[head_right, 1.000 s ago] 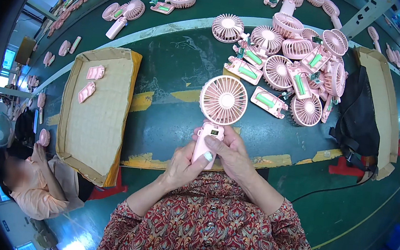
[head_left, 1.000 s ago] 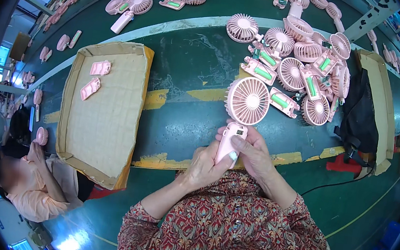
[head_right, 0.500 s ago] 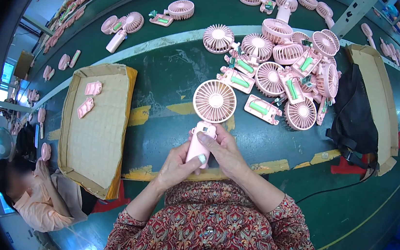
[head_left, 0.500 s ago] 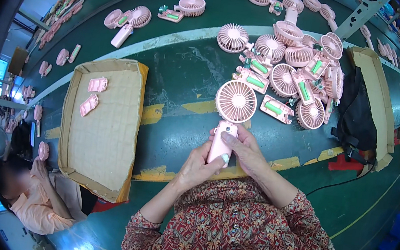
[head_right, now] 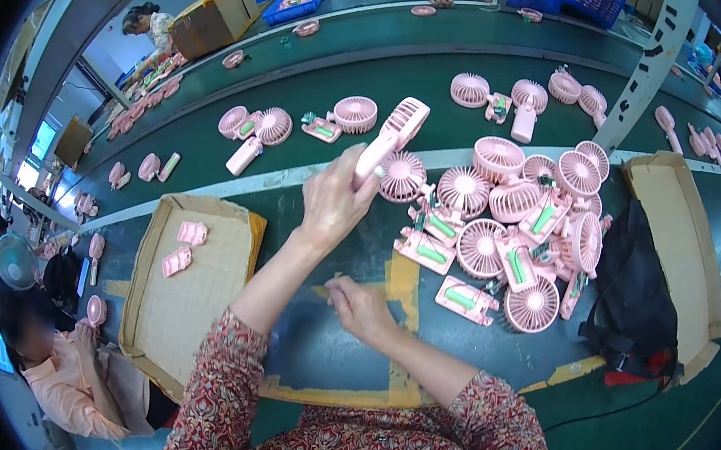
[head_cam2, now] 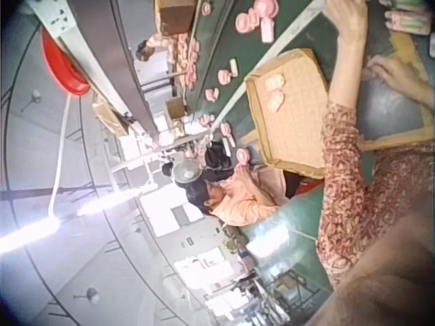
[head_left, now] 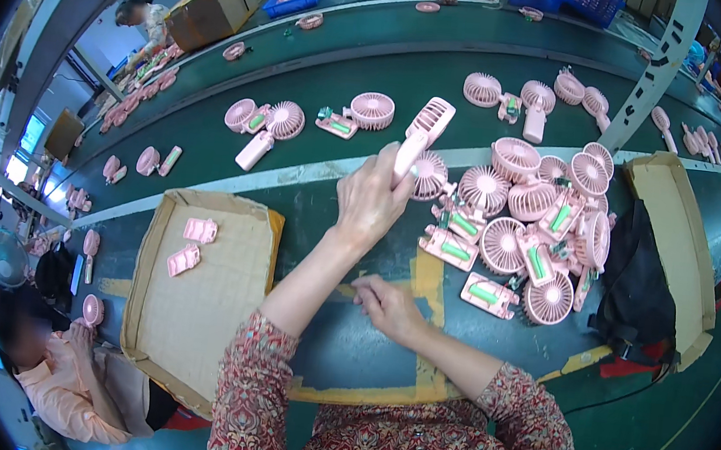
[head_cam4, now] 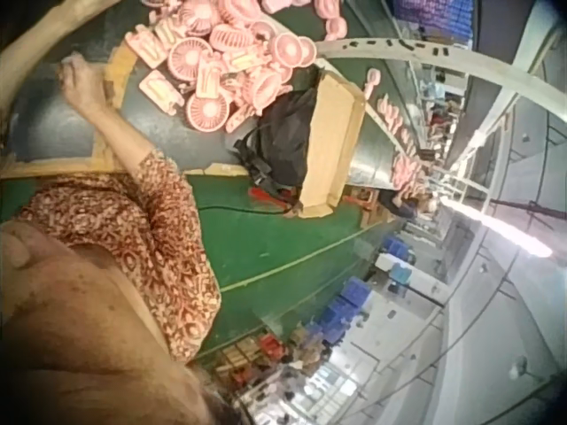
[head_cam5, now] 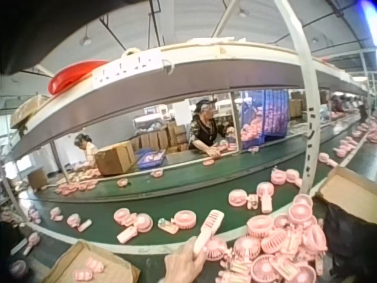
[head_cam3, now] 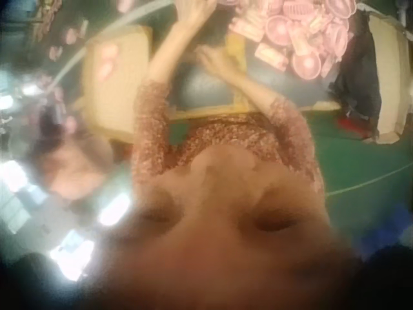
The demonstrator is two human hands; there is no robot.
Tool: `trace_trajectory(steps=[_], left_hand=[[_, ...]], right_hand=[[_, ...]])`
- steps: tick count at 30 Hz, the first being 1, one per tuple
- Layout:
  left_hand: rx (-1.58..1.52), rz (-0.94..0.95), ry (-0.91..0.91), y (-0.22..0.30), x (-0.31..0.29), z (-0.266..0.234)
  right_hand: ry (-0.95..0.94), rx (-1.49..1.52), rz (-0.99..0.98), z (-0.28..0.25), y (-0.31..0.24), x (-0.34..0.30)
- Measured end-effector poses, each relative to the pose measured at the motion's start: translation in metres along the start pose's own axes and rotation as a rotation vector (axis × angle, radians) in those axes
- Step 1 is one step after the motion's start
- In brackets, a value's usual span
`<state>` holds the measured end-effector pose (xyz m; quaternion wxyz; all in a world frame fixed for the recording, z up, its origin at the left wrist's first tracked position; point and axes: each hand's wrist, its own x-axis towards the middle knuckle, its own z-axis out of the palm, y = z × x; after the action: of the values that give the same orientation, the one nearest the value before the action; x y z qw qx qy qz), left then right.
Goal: The person assembles handheld fans by hand, fitting a circuit board and battery into the handle before snapping the two halves of the handle together. They then place the assembled fan onto the conveyor belt and reach for new components.
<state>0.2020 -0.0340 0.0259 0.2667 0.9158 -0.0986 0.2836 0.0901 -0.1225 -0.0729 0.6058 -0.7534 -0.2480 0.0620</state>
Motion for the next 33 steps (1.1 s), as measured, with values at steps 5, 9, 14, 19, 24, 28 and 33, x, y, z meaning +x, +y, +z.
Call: trace_trajectory(steps=[5,9,14,19,24,28,33], left_hand=[[0.278,0.176,-0.012,-0.026,0.071,0.062],[0.547,0.1,-0.157,-0.048,0.105,0.115],[0.573,0.062,-0.321,-0.072,0.126,0.134],[0.37,-0.148,-0.326,-0.116,0.128,0.126],[0.15,-0.212,-0.247,-0.116,0.121,0.105],[-0.294,-0.382,-0.2,-0.09,0.114,0.066],[-0.643,-0.349,-0.201,-0.02,0.071,-0.011]], right_hand=[[-0.09,0.083,0.077,-0.005,-0.008,0.002],[-0.08,0.109,0.077,-0.009,-0.004,0.003],[-0.06,0.044,0.03,-0.008,0.002,0.003],[-0.06,0.082,0.038,-0.011,-0.002,0.004],[-0.072,0.101,0.022,-0.01,-0.003,0.003],[-0.045,0.082,-0.006,-0.009,-0.001,0.001],[-0.048,0.116,0.016,-0.006,-0.005,-0.001]])
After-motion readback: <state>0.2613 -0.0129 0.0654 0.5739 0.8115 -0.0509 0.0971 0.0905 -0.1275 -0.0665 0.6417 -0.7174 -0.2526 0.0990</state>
